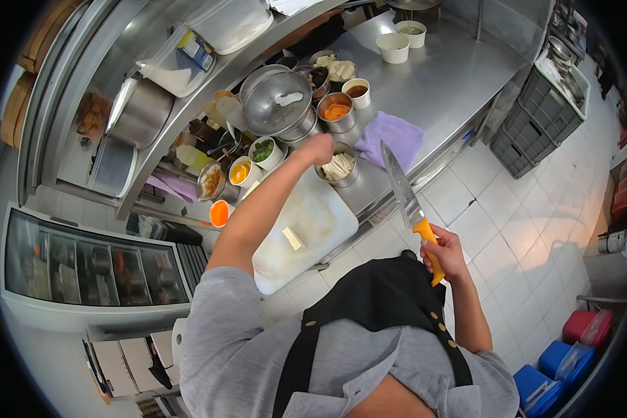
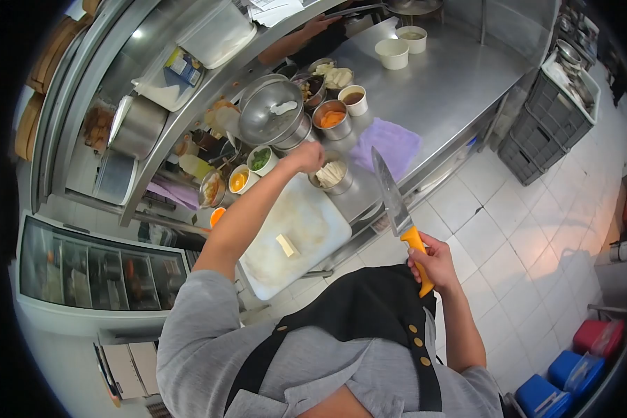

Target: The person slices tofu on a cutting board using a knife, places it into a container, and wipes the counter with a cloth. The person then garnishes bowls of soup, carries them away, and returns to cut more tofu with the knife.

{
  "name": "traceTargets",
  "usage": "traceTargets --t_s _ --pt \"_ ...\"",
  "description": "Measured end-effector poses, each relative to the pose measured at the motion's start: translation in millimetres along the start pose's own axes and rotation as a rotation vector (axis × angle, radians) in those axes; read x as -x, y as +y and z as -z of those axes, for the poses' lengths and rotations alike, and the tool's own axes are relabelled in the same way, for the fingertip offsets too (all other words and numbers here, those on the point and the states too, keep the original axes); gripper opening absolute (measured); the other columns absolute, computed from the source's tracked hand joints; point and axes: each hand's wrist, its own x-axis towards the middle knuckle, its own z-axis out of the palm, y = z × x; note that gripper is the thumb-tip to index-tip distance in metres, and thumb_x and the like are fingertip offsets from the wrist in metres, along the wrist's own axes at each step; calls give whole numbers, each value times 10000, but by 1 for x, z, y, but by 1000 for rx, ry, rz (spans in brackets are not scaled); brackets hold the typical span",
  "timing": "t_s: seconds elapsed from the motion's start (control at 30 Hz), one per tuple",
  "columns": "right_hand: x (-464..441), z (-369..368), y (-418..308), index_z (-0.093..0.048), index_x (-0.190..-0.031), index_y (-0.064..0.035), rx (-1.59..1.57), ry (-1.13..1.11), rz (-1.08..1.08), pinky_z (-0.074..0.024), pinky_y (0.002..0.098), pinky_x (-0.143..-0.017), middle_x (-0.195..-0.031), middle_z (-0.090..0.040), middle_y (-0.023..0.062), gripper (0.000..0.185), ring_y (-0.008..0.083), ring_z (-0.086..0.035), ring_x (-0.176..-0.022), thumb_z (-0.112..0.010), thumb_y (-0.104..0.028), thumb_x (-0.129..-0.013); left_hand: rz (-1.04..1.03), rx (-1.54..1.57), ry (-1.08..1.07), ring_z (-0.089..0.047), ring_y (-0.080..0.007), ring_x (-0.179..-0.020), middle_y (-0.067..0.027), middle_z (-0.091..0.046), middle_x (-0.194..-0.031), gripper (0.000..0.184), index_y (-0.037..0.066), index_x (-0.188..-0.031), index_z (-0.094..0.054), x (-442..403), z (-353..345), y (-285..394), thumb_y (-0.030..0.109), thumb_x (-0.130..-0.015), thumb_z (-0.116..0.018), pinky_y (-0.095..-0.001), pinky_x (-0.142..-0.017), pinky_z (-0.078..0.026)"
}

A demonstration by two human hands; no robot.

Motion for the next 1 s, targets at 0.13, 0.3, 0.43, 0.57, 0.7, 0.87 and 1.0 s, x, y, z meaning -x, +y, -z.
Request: traceTargets --t_s 0.13,0.3,0.43,0.57,0.7,0.87,1.0 --pt "0 -1 0 -561 -1314 -37 13 -2 -4 -439 241 -416 -674 -590 35 410 90 -511 -468 -604 -47 -907 -40 -100 -86 -657 -373 -928 -177 -697 -967 246 96 -915 -746 -11 -47 -16 17 -733 -599 -420 -837 -536" --pt "2 0 1 -560 -1313 -36 19 -2 11 -440 237 -415 -669 -588 32 409 87 -513 -465 -600 -43 -905 -159 4 -40 -585 -323 -1141 -150 -656 -1146 311 116 -972 -751 13 -58 -10 -16 -719 -628 -419 -982 -458" --pt "2 2 3 -532 -1341 -22 44 11 19 -429 233 -400 -663 -581 35 441 90 -509 -452 -595 -40 -905 -162 -54 -97 -587 -321 -1127 -132 -650 -1132 341 146 -990 -757 12 -62 -19 -18 -722 -625 -460 -975 -453" --pt "1 2 6 -531 -1351 -31 55 17 20 -429 233 -400 -665 -582 33 452 89 -509 -449 -598 -41 -905 -171 28 2 -599 -311 -1112 -120 -677 -1100 372 182 -998 -760 9 -63 -21 -19 -720 -616 -434 -942 -468" --pt "1 1 6 -543 -1345 -45 82 24 33 -432 236 -407 -662 -581 26 462 89 -510 -454 -612 -35 -889 -259 89 -14 -652 -281 -1011 -111 -716 -1008 366 162 -1020 -750 9 -67 -22 -13 -730 -612 -380 -845 -514" --pt "2 2 4 -549 -1339 -54 99 19 26 -430 239 -412 -657 -574 20 468 90 -508 -462 -620 -30 -877 -262 324 -151 -678 -252 -903 -96 -725 -949 295 117 -1017 -738 10 -65 -22 33 -742 -669 -369 -787 -526" --pt "3 2 3 -540 -1352 -56 105 25 18 -428 241 -410 -655 -573 21 479 90 -508 -460 -622 -28 -881 -222 276 -137 -678 -244 -864 -102 -725 -928 223 64 -963 -723 15 -65 -17 62 -741 -702 -359 -769 -526"
